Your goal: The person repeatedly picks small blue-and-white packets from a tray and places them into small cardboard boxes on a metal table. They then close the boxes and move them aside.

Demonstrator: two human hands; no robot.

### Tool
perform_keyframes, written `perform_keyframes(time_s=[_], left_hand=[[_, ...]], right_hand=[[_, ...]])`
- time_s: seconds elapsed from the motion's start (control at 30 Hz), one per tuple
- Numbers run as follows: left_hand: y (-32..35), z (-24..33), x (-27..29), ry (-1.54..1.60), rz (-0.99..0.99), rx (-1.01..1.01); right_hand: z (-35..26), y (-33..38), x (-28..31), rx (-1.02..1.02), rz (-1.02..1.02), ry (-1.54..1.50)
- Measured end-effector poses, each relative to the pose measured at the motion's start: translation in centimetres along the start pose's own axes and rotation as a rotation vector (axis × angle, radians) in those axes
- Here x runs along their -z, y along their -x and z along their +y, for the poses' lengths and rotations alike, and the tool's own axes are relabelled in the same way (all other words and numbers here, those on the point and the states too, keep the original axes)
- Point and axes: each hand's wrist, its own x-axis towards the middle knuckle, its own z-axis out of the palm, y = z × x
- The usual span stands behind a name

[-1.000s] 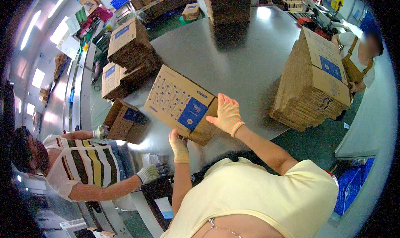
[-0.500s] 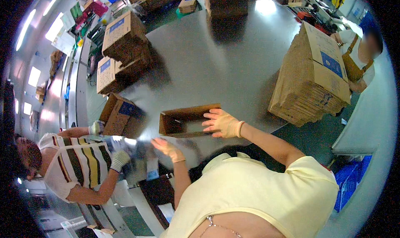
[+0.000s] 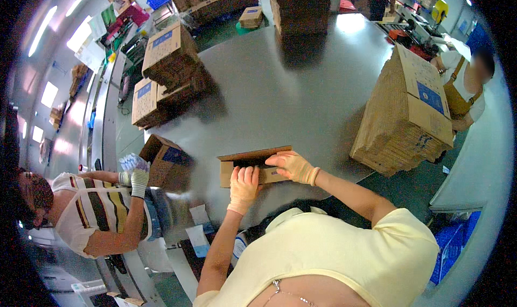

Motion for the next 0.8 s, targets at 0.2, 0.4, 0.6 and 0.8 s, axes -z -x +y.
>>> perform_keyframes(time_s=[0.2, 0.4, 0.6, 0.8], left_hand=[[2.1, -4.2, -2.1, 0.505, 0.11, 0.751], [4.9, 0.2, -6.0, 2.201, 0.048, 1.147], [8.0, -2.7, -11.6, 0.833, 0.004, 1.164], [2.3, -0.1, -1.5, 0.396, -0.066, 0.988]], right_hand=[[-2.6, 1.5, 2.8, -0.017, 0.354, 0.131], [-1.6, 2.1, 0.1, 0.2, -0.527, 0.181], [-6.2, -0.1, -5.4, 0.219, -0.602, 0.407], [-6.3, -0.5, -7.1, 0.243, -0.631, 0.461]])
